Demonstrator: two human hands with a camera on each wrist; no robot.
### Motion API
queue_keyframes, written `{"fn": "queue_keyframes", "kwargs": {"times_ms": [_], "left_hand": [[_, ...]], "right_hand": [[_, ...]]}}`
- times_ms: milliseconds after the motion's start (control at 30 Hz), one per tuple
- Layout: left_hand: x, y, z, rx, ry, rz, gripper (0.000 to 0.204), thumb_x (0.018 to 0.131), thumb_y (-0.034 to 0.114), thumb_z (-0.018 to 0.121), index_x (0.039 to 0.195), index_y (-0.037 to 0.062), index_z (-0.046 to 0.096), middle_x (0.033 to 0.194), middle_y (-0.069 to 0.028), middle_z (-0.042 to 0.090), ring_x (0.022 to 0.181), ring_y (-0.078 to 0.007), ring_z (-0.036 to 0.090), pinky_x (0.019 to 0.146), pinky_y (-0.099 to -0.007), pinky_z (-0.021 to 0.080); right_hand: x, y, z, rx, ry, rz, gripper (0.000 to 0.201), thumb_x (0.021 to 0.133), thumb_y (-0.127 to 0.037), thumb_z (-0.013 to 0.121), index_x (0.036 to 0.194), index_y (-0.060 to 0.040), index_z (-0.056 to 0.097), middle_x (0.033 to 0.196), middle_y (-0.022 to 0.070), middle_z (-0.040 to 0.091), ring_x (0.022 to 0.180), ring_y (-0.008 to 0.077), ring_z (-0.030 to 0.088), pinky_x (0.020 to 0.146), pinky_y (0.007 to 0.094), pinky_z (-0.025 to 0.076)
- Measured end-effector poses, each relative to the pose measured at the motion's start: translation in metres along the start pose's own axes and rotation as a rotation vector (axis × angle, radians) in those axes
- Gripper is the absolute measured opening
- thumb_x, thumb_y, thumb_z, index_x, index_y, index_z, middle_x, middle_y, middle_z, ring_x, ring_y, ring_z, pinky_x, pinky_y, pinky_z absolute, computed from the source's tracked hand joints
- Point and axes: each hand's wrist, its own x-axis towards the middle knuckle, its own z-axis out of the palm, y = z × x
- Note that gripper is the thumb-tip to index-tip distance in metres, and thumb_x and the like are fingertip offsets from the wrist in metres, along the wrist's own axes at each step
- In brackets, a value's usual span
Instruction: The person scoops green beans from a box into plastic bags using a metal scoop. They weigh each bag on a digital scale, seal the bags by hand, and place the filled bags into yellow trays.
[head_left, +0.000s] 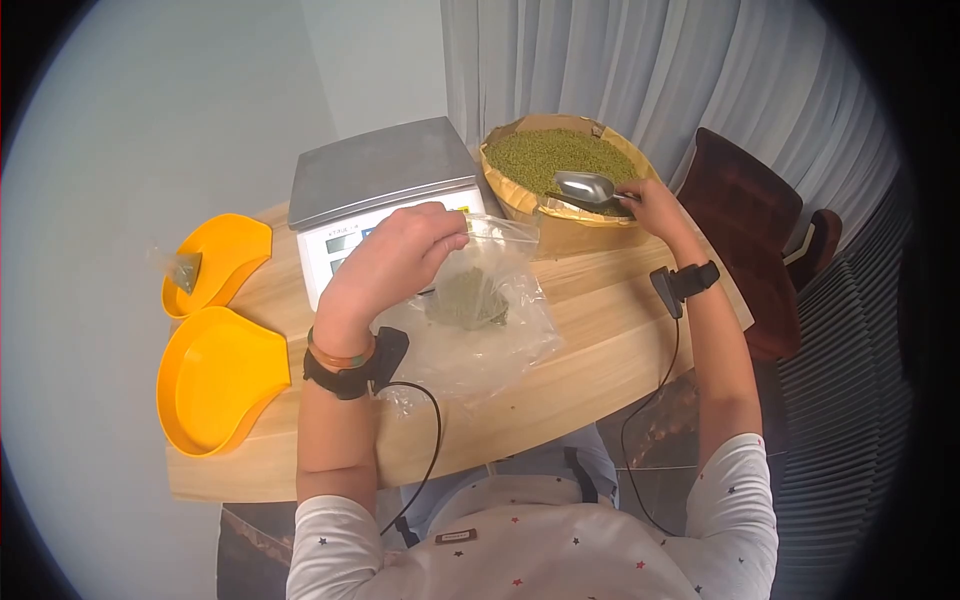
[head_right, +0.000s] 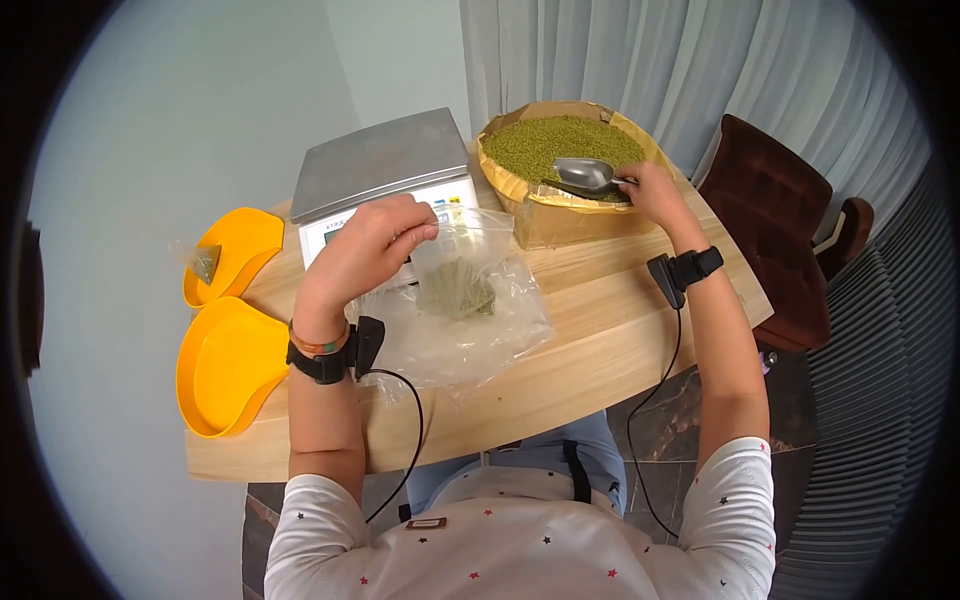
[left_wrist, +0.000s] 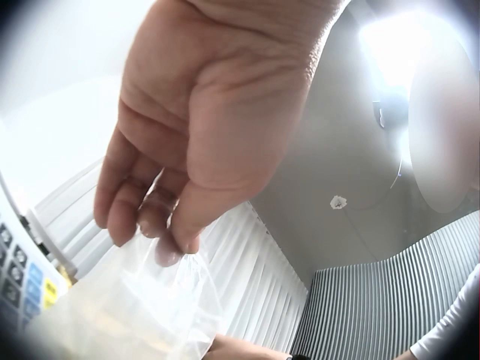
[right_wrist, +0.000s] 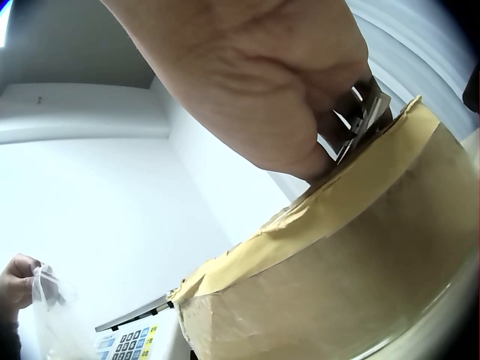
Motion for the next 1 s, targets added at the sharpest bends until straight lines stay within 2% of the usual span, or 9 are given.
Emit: {"fn": "queue_keyframes", "kwargs": {"times_ms": [133,200,300,367,433,500,600,833,1000], "left_hand": [[0.001,0.002,-0.003,0.014,0.093,0.016,0.011,0.092,0.010,0.061,0.090,-0.0008,0.063,0.079,-0.0150,0.059,0.074,-0.0339,0.057,0.066,-0.0394,0.046],[0.001,0.005,-0.006,0.014,0.138,0.029,0.009,0.091,0.008,0.061,0.090,-0.0008,0.062,0.079,-0.0147,0.059,0.073,-0.0331,0.057,0.066,-0.0387,0.046],[0.001,0.005,-0.012,0.025,0.228,-0.005,0.009,0.091,0.007,0.060,0.090,-0.0012,0.062,0.078,-0.0168,0.057,0.074,-0.0363,0.056,0.066,-0.0418,0.045],[-0.001,0.004,-0.018,0.055,0.336,0.004,0.006,0.090,0.005,0.060,0.089,-0.0009,0.061,0.076,-0.0155,0.055,0.072,-0.0351,0.055,0.064,-0.0405,0.044],[-0.002,0.005,-0.025,0.089,0.367,-0.010,0.005,0.090,0.004,0.061,0.089,-0.0009,0.062,0.076,-0.0150,0.056,0.070,-0.0341,0.054,0.063,-0.0395,0.044],[-0.003,0.002,-0.032,0.105,0.413,-0.092,0.006,0.090,0.005,0.063,0.089,-0.0012,0.062,0.077,-0.0110,0.060,0.067,-0.0243,0.054,0.062,-0.0321,0.044],[0.005,-0.004,-0.041,0.154,0.399,-0.080,0.008,0.091,0.007,0.063,0.089,-0.0009,0.063,0.077,-0.0101,0.061,0.067,-0.0223,0.054,0.062,-0.0314,0.044],[0.038,-0.025,-0.077,0.298,0.392,-0.034,0.011,0.092,0.010,0.062,0.090,-0.0011,0.065,0.077,-0.0106,0.062,0.066,-0.0204,0.054,0.063,-0.0307,0.044],[0.073,-0.058,-0.098,0.386,0.484,-0.047,0.013,0.093,0.011,0.061,0.092,-0.0008,0.066,0.077,-0.0121,0.063,0.066,-0.0207,0.054,0.062,-0.0312,0.045]], "right_hand": [[-0.001,0.003,0.005,0.003,-0.030,0.037,0.026,0.086,-0.008,0.068,0.111,-0.0016,0.071,0.101,0.0203,0.070,0.096,0.0360,0.065,0.086,0.0396,0.050],[-0.011,-0.008,0.008,-0.319,0.229,-0.019,0.026,0.085,-0.007,0.068,0.111,-0.0029,0.071,0.103,0.0175,0.068,0.102,0.0354,0.060,0.088,0.0399,0.048],[-0.016,-0.055,-0.009,-0.120,0.242,-0.147,0.022,0.086,-0.008,0.067,0.106,-0.0026,0.071,0.100,0.0149,0.066,0.102,0.0341,0.056,0.088,0.0409,0.046],[-0.025,-0.088,-0.010,0.117,0.126,-0.324,0.017,0.087,-0.009,0.066,0.101,-0.0017,0.071,0.094,0.0142,0.065,0.098,0.0329,0.056,0.087,0.0416,0.046],[-0.035,-0.122,-0.008,0.334,-0.145,-0.479,0.015,0.087,-0.010,0.067,0.099,-0.0020,0.070,0.091,0.0139,0.063,0.096,0.0319,0.055,0.087,0.0410,0.045],[-0.051,-0.151,0.001,0.305,-0.273,-0.493,0.018,0.086,-0.012,0.068,0.102,-0.0039,0.071,0.094,0.0119,0.064,0.097,0.0309,0.054,0.088,0.0397,0.044],[-0.057,-0.163,0.051,0.370,-0.261,-0.641,0.021,0.086,-0.016,0.069,0.106,-0.0070,0.071,0.096,0.0096,0.063,0.097,0.0301,0.052,0.087,0.0394,0.044],[-0.068,-0.204,0.107,0.358,-0.411,-0.723,0.033,0.085,-0.023,0.072,0.117,-0.0139,0.068,0.098,0.0071,0.056,0.104,0.0289,0.047,0.089,0.0414,0.039],[-0.067,-0.211,0.127,0.454,-0.362,-0.695,0.008,0.079,-0.009,0.067,0.078,-0.0100,0.058,0.097,0.0055,0.056,0.106,0.0279,0.047,0.089,0.0399,0.038]]}}
